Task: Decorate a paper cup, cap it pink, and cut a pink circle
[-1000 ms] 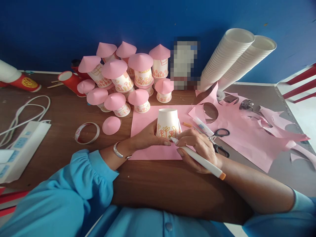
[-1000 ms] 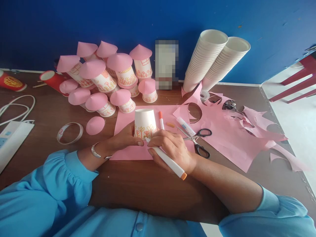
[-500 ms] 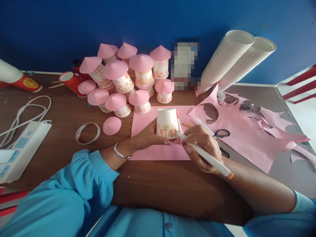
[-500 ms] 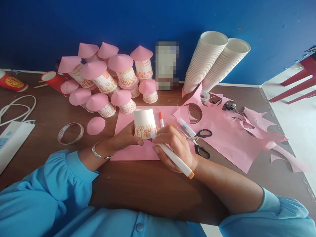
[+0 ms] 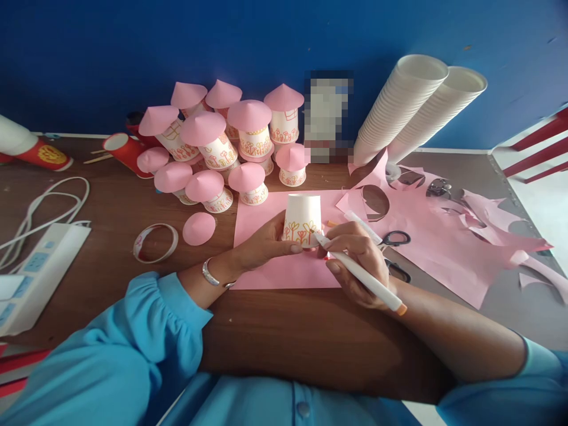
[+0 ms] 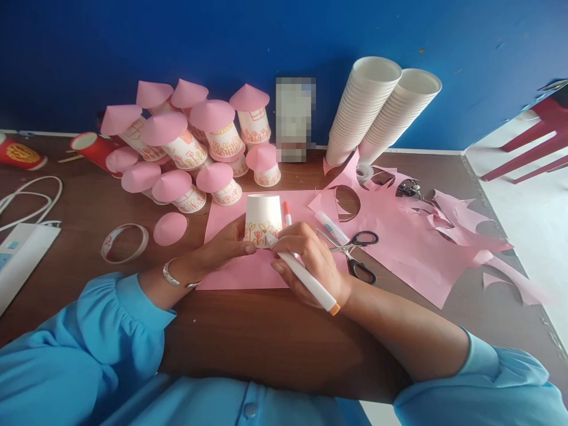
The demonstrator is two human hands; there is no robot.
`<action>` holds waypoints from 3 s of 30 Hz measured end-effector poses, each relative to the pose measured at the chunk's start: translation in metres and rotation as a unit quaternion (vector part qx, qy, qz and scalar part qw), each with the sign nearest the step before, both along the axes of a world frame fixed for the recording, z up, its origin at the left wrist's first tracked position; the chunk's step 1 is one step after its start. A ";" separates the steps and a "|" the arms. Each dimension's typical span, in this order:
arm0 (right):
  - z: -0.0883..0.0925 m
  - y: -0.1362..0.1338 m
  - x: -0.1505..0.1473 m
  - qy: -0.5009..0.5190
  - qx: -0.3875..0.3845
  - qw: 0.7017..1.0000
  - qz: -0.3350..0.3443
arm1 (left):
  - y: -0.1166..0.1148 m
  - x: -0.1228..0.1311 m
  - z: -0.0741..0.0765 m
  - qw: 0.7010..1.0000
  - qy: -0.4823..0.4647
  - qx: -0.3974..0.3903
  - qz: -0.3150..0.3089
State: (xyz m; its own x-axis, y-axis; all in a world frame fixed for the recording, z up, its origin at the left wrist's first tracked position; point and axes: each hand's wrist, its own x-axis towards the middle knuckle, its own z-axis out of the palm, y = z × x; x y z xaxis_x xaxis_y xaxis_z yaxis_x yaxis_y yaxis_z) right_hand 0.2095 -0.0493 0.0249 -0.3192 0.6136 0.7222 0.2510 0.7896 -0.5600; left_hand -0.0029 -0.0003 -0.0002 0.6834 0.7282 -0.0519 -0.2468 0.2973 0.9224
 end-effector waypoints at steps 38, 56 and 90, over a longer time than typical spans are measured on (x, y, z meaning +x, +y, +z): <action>0.010 0.001 -0.003 -0.044 0.040 0.998 -0.023 | -0.002 0.000 0.002 0.997 -0.063 -0.042 -0.005; 0.014 -0.001 -0.003 -0.029 0.045 0.998 -0.014 | -0.001 0.001 0.003 0.999 -0.042 -0.029 0.010; 0.011 -0.003 -0.003 -0.045 0.036 0.998 0.008 | -0.001 0.000 0.003 0.999 0.011 -0.034 0.016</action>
